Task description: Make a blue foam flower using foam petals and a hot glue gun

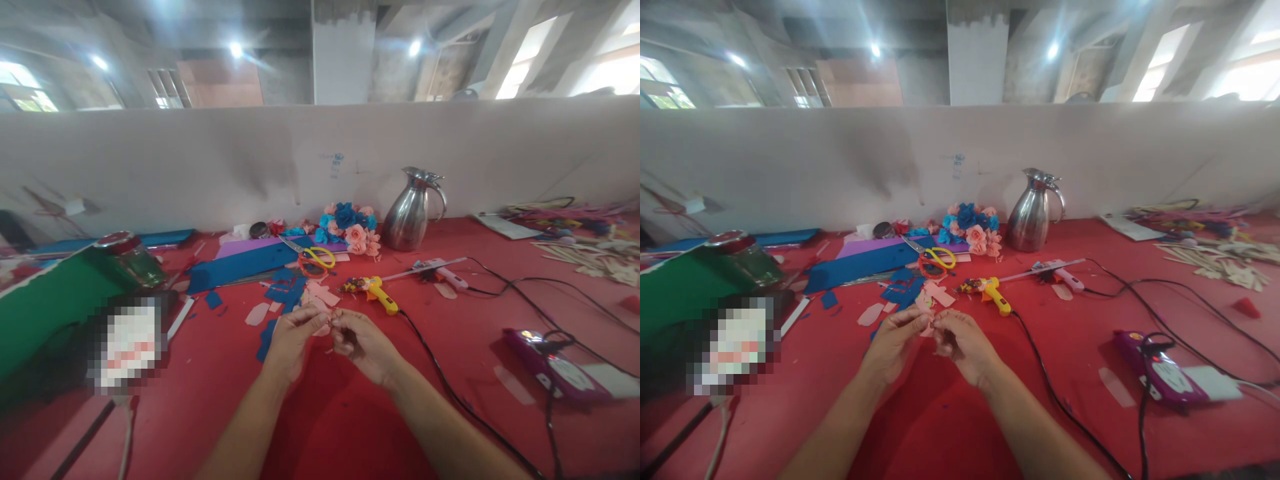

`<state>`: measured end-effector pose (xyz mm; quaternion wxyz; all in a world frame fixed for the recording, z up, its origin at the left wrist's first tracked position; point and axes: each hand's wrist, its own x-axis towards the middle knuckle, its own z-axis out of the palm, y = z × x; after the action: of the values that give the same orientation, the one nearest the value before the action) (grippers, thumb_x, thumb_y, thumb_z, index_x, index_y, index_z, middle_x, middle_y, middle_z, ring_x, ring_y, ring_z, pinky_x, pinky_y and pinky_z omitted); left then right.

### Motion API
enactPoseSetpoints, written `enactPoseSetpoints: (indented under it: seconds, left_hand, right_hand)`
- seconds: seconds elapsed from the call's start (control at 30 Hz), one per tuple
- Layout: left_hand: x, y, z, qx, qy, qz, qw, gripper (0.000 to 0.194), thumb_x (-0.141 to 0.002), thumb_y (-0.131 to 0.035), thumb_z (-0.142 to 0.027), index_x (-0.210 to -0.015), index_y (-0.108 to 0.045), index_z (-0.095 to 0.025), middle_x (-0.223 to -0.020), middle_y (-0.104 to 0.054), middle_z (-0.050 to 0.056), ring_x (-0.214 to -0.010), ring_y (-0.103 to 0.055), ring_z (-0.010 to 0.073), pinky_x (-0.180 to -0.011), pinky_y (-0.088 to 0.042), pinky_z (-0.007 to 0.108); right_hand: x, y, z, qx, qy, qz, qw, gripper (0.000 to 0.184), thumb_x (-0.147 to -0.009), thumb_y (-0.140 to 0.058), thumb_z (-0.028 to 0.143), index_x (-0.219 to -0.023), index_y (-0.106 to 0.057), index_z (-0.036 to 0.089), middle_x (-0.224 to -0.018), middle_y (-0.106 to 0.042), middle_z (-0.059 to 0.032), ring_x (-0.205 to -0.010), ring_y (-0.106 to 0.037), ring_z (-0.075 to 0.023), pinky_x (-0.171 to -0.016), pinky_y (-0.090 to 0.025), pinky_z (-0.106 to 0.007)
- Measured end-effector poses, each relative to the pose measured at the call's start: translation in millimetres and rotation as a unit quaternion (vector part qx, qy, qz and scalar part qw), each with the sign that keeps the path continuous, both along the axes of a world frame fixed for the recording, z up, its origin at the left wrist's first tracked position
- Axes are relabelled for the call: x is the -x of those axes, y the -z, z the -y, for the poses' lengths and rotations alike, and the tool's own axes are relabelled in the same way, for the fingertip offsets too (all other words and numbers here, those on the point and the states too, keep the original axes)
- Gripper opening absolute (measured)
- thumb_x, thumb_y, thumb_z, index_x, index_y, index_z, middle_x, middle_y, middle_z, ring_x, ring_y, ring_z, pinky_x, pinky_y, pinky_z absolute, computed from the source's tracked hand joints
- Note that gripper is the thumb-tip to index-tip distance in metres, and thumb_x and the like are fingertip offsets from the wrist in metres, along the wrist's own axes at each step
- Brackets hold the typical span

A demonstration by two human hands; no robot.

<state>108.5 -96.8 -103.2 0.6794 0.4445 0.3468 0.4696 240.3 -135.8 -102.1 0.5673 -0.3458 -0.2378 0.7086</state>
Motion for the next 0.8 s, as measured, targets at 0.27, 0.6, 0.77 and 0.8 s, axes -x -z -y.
enactPoseSetpoints:
  seconds: [0.27,0.6,0.77,0.8]
  left_hand:
    - [-1,1.5,-2,-0.018,0.003,-0.009,1.0,0.013,-0.063,-0.078,-0.026,-0.067,-0.072,-0.015,-0.071,-0.062,0.003,-0.071,-0.055,0.0138,-0.071,-0.044,0.027]
    - [2,-0.6,-1,-0.006,-0.003,-0.003,1.0,0.015,-0.06,-0.079,-0.027,-0.067,-0.071,-0.015,-0.069,-0.063,0.003,-0.067,-0.055,0.014,-0.066,-0.044,0.028]
    - [2,1.0,-2,0.025,-0.016,0.035,0.999,0.019,-0.054,-0.082,-0.024,-0.066,-0.07,-0.015,-0.066,-0.063,0.002,-0.065,-0.055,0.0137,-0.062,-0.044,0.027]
    - [1,1.2,-2,0.032,-0.013,0.045,0.998,0.02,-0.053,-0.083,-0.024,-0.065,-0.07,-0.015,-0.065,-0.063,0.001,-0.063,-0.055,0.0134,-0.062,-0.044,0.027]
  right_hand:
    - [3,-3.1,3,-0.07,0.022,0.077,0.994,0.016,-0.068,-0.066,0.028,-0.067,-0.054,0.016,-0.047,-0.051,0.006,-0.04,-0.036,-0.0039,-0.04,-0.025,-0.016]
    - [8,2.5,4,-0.139,0.089,0.25,0.954,0.026,-0.073,-0.065,0.041,-0.077,-0.057,0.017,-0.049,-0.052,0.0062,-0.039,-0.045,-0.0066,-0.038,-0.036,-0.018]
    - [10,2.9,7,-0.164,0.083,0.29,0.939,0.022,-0.079,-0.059,0.04,-0.076,-0.056,0.018,-0.05,-0.053,0.0056,-0.038,-0.045,-0.007,-0.039,-0.037,-0.019]
    - [11,2.7,8,-0.167,0.082,0.298,0.936,0.021,-0.08,-0.058,0.039,-0.077,-0.057,0.018,-0.05,-0.053,0.0054,-0.039,-0.045,-0.0071,-0.039,-0.037,-0.019]
